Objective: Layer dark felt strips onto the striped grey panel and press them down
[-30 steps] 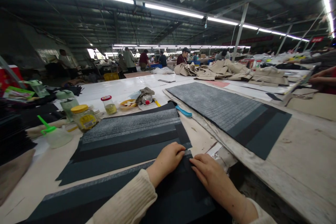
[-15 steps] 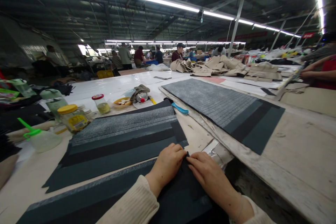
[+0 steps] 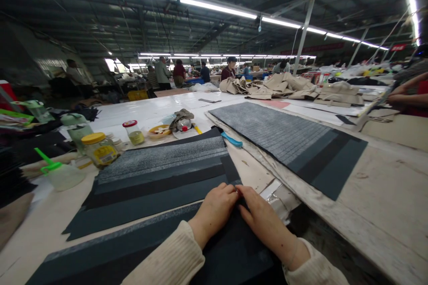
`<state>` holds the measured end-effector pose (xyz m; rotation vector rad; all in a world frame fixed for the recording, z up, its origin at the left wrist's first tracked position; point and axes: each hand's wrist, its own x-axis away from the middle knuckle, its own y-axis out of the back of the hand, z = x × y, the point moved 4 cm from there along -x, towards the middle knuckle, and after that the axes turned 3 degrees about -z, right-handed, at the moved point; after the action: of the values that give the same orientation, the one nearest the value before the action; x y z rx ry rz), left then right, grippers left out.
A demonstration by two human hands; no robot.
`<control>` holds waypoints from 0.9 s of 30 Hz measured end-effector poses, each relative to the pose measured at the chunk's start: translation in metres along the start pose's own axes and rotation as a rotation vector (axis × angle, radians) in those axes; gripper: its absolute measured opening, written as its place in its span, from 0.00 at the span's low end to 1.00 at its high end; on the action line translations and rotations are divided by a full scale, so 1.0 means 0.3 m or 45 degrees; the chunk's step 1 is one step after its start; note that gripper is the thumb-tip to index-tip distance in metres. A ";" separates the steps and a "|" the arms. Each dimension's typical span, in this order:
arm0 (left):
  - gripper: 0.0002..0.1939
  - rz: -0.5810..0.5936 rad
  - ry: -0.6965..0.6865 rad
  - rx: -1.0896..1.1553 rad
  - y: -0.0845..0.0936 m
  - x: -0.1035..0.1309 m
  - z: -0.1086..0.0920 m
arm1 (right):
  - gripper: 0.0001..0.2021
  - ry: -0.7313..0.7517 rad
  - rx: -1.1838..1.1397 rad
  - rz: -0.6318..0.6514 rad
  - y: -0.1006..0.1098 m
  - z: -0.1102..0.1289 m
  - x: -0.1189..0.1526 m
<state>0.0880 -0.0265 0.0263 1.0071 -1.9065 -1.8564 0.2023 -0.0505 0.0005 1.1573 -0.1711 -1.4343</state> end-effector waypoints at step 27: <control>0.11 -0.004 0.035 -0.048 0.078 0.260 0.139 | 0.07 0.262 0.552 0.334 -0.029 0.127 -0.042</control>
<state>-0.0008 -0.0480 0.0236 1.0190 -1.8485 -1.8633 0.1667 -0.0572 0.0198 1.5629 -0.4890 -1.0645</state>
